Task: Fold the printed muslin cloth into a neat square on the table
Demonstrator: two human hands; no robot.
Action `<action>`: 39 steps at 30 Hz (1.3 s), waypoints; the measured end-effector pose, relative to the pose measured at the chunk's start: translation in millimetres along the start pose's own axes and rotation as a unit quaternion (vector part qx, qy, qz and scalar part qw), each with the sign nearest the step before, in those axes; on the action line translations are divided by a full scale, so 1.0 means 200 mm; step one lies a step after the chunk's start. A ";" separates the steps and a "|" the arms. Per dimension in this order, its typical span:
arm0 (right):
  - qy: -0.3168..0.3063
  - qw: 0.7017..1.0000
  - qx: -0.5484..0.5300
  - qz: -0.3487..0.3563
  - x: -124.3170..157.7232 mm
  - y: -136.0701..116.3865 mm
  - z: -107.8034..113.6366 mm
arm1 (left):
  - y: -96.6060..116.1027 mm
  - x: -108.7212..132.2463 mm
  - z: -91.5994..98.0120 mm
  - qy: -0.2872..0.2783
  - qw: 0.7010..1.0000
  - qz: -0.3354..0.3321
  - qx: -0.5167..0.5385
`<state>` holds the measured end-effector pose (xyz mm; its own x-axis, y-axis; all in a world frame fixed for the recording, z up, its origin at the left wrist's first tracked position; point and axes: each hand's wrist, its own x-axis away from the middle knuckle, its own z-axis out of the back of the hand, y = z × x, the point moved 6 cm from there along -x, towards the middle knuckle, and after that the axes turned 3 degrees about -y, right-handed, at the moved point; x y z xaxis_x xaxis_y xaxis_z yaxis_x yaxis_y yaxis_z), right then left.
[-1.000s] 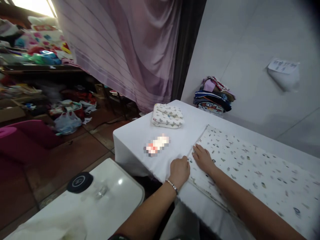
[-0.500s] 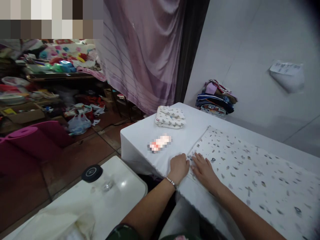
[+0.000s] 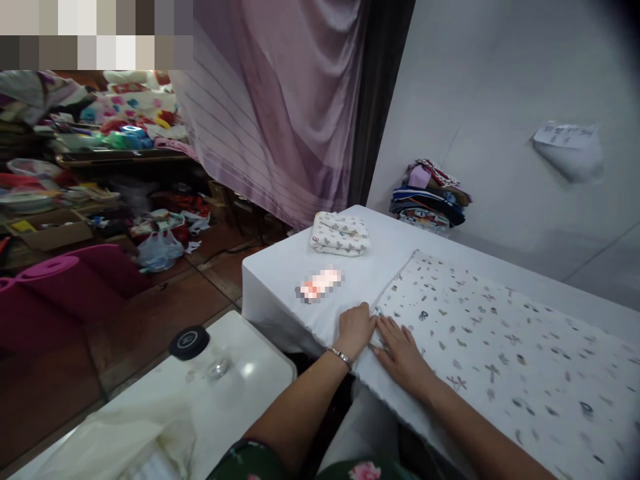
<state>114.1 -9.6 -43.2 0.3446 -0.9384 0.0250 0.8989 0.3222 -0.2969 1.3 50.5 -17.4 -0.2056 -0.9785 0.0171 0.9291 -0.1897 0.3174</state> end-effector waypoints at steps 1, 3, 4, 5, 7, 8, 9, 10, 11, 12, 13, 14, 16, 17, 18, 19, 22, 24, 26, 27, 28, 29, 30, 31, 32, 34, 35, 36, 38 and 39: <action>0.007 1.000 0.002 -0.002 0.01 0.00 0.00 | 0.00 0.00 0.00 0.000 1.000 0.000 0.001; 0.009 1.000 0.015 -0.007 0.03 -0.01 0.00 | -0.01 -0.01 -0.01 0.000 1.000 -0.001 0.005; 0.000 1.000 0.024 -0.011 0.04 -0.01 0.00 | -0.01 -0.01 -0.01 -0.001 1.000 0.001 0.007; -0.011 0.999 0.032 -0.015 0.05 -0.02 0.00 | -0.01 -0.01 -0.01 -0.002 1.000 0.003 0.010; -0.028 0.999 0.040 -0.023 0.07 -0.03 0.01 | -0.01 -0.01 -0.01 -0.008 1.000 0.009 0.015; -0.030 0.998 0.040 -0.025 0.08 -0.04 0.02 | -0.01 -0.01 -0.01 -0.012 1.000 0.012 0.017; -0.027 0.998 0.041 -0.025 0.10 -0.05 0.02 | -0.01 -0.01 -0.01 -0.017 1.000 0.015 0.018; -0.022 0.999 0.042 -0.024 0.11 -0.05 0.03 | -0.01 -0.01 -0.01 -0.022 0.999 0.017 0.019; -0.018 0.999 0.043 -0.022 0.12 -0.06 0.03 | -0.01 -0.01 0.00 -0.026 0.999 0.018 0.019; -0.015 0.999 0.045 -0.020 0.13 -0.06 0.03 | -0.01 -0.01 0.00 -0.030 0.999 0.020 0.019; -0.016 0.999 0.047 -0.019 0.14 -0.06 0.03 | -0.01 -0.01 0.01 -0.035 0.999 0.023 0.018; -0.019 0.999 0.047 -0.019 0.14 -0.05 0.02 | -0.01 -0.01 0.01 -0.039 0.999 0.025 0.018; -0.030 0.998 0.042 -0.021 0.15 -0.05 0.01 | -0.01 -0.01 0.01 -0.047 0.998 0.031 0.017; -0.032 0.999 0.037 -0.022 0.16 -0.05 0.01 | -0.01 -0.01 0.01 -0.050 0.998 0.032 0.016; -0.028 0.999 0.033 -0.024 0.17 -0.05 0.02 | -0.01 -0.01 0.02 -0.051 0.998 0.033 0.015; -0.022 0.999 0.030 -0.026 0.18 -0.05 0.03 | 0.00 -0.01 0.02 -0.052 0.998 0.033 0.013; 0.003 0.999 0.037 -0.035 0.24 -0.01 0.06 | -0.01 -0.01 0.03 -0.050 0.998 0.035 0.009; 0.013 0.998 0.047 -0.049 0.29 0.03 0.05 | -0.01 -0.01 0.03 -0.048 0.998 0.039 0.007; 0.012 0.997 0.053 -0.063 0.33 0.07 0.04 | -0.01 -0.02 0.04 -0.048 0.998 0.043 0.006; 0.008 0.996 0.054 -0.069 0.34 0.09 0.03 | -0.01 -0.02 0.04 -0.048 0.998 0.045 0.006; 0.002 0.996 0.054 -0.074 0.35 0.10 0.02 | -0.01 -0.03 0.04 -0.049 0.998 0.046 0.005; -0.005 0.996 0.049 -0.074 0.36 0.10 0.02 | -0.01 -0.03 0.04 -0.049 0.998 0.046 0.005; -0.011 0.996 0.040 -0.073 0.36 0.10 0.03 | -0.01 -0.04 0.05 -0.049 0.998 0.044 0.004; -0.014 0.997 0.029 -0.070 0.37 0.09 0.04 | -0.01 -0.04 0.05 -0.049 0.998 0.040 0.002; -0.011 0.997 0.018 -0.068 0.37 0.09 0.06 | 0.00 -0.04 0.05 -0.049 0.998 0.034 0.001; -0.001 0.998 0.000 -0.064 0.39 0.08 0.11 | 0.00 -0.05 0.06 -0.053 0.998 0.022 0.000; 0.001 0.998 -0.007 -0.065 0.41 0.09 0.13 | 0.00 -0.05 0.06 -0.052 0.998 0.024 0.006; 0.001 0.998 -0.013 -0.065 0.43 0.09 0.14 | -0.01 -0.06 0.07 -0.057 0.998 0.032 0.011; -0.005 0.998 -0.030 -0.056 0.47 0.10 0.16 | -0.01 -0.08 0.07 -0.077 0.997 0.032 0.008; -0.003 0.998 -0.039 -0.050 0.50 0.11 0.17 | 0.00 -0.09 0.07 -0.084 0.996 0.028 0.004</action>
<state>177.6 -91.9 -14.3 0.2563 -0.9644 0.0648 0.9053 0.2159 -0.3659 -0.1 70.3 -4.1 -0.2035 -0.9599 0.1928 0.9380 -0.1347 0.3195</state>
